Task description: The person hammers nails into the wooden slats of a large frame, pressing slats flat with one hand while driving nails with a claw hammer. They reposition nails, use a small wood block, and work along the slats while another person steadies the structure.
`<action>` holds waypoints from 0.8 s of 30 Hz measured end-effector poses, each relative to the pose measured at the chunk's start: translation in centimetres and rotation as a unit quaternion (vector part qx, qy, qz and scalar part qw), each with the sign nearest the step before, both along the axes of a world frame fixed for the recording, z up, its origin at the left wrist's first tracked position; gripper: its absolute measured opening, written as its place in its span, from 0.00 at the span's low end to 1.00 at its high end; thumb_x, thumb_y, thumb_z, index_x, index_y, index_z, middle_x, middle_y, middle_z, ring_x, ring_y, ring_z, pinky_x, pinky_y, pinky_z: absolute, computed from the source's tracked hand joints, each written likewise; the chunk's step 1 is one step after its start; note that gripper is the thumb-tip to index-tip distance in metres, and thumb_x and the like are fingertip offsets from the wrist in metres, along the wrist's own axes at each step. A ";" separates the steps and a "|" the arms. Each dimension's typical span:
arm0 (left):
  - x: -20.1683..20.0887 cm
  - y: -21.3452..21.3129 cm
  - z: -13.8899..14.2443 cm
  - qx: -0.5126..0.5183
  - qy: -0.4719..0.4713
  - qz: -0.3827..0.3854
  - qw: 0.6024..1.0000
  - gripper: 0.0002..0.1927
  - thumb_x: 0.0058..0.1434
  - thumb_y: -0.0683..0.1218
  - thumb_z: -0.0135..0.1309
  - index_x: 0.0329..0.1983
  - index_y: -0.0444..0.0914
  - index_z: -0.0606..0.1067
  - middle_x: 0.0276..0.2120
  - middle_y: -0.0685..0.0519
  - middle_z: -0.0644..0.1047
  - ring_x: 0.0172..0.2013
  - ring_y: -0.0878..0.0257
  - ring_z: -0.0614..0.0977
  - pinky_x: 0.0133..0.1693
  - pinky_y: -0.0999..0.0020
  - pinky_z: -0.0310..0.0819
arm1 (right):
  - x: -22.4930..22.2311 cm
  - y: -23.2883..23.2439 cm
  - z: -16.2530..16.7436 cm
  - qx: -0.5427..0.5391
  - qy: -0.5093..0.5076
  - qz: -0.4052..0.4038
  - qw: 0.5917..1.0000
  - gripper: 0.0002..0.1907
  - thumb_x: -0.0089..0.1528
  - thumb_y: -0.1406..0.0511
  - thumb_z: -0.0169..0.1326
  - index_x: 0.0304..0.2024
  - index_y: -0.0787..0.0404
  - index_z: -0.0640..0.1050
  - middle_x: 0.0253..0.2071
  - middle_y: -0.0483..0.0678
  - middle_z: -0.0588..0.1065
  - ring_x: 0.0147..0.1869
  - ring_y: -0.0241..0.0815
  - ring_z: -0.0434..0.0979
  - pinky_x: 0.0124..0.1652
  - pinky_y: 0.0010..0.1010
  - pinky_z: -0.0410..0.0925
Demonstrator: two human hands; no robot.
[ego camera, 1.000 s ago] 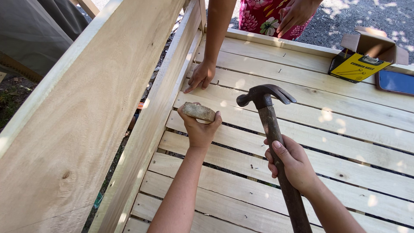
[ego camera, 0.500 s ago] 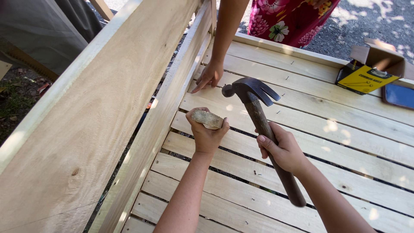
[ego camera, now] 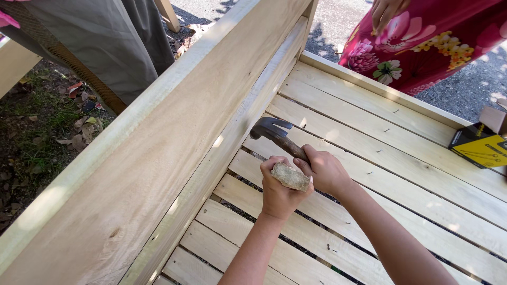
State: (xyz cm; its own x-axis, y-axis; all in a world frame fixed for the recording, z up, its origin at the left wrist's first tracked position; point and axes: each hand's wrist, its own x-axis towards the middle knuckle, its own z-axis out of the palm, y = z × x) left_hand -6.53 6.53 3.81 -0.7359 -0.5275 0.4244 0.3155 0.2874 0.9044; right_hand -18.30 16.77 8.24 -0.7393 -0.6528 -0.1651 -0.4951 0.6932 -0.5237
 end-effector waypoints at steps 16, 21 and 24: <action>-0.3 -0.6 -0.7 0.018 -0.026 -0.031 0.999 0.42 0.54 0.48 0.75 0.58 0.41 0.55 0.46 0.48 0.71 0.43 0.58 0.77 0.48 0.63 0.79 | -3.3 -1.9 0.0 0.108 0.006 0.013 0.994 0.20 0.66 0.49 0.47 0.42 0.58 0.72 0.33 0.55 0.79 0.43 0.60 0.79 0.42 0.51 0.69; -0.4 -0.8 -0.3 -0.016 0.004 -0.018 1.000 0.43 0.51 0.49 0.74 0.58 0.40 0.54 0.49 0.46 0.70 0.46 0.58 0.77 0.50 0.62 0.78 | -2.9 -3.4 -0.4 0.145 -0.020 0.010 0.989 0.20 0.67 0.50 0.47 0.43 0.59 0.72 0.32 0.57 0.78 0.41 0.59 0.79 0.42 0.50 0.69; -0.3 -1.1 0.0 -0.005 -0.019 -0.033 0.999 0.43 0.52 0.50 0.73 0.58 0.41 0.53 0.50 0.47 0.69 0.47 0.60 0.77 0.48 0.64 0.79 | -2.9 -3.8 -0.4 0.171 -0.008 0.015 0.985 0.20 0.68 0.50 0.49 0.43 0.60 0.72 0.33 0.57 0.78 0.42 0.60 0.79 0.42 0.50 0.69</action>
